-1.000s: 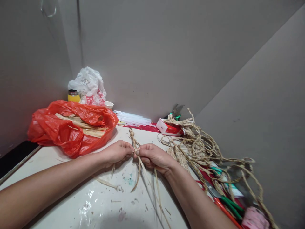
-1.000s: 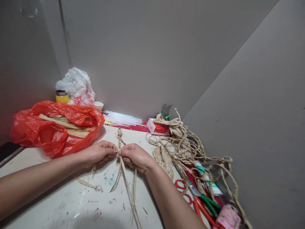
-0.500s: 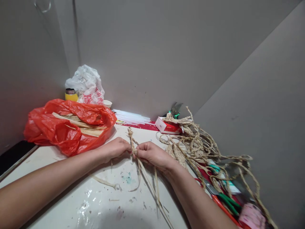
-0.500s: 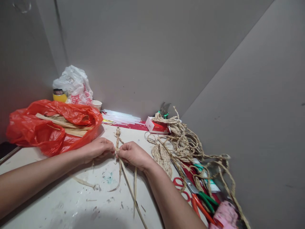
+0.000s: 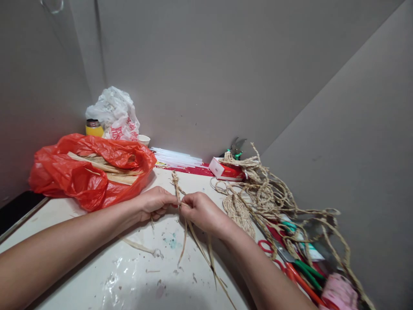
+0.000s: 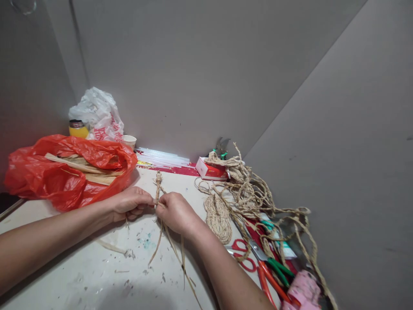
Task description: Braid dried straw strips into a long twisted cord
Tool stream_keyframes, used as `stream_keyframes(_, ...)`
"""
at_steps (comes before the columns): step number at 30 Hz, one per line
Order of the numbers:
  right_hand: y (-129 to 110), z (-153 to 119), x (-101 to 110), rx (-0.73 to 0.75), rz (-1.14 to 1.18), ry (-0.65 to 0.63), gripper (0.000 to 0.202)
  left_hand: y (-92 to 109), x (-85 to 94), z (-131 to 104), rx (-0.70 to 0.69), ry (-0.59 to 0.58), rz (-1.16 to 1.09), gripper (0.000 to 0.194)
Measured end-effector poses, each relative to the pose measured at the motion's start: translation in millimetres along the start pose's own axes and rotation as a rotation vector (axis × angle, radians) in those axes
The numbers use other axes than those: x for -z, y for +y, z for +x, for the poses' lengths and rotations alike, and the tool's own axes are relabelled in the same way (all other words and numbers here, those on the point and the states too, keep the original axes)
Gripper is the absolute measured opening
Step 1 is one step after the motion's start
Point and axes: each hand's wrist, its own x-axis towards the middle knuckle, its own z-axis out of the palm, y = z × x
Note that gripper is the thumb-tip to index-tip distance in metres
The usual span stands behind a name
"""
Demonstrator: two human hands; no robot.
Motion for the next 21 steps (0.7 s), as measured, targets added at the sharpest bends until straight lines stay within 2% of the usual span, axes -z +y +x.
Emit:
stream_keyframes(4,1.9,0.8,-0.6,0.014,-0.018,-0.005,0.020,-0.9,-2.4,-1.7,-0.049,0.018,-0.006,0.030)
stream_keyframes(11,3.6,-0.8,-4.3,0.051,-0.153,0.085,0.021,-3.0,-1.4,-0.5,0.017,0.002,-0.083,0.031)
stream_keyframes(17,4.0,-0.4,-3.7,0.032,-0.119,0.067,0.025,-4.5,0.8,1.4,0.018,-0.070,-0.165,0.033)
stream_keyframes(21,2.3,0.2,-1.6,0.014,-0.115,0.069,0.021,-4.5,-0.2,1.0,-0.007,-0.049,-0.174,0.031)
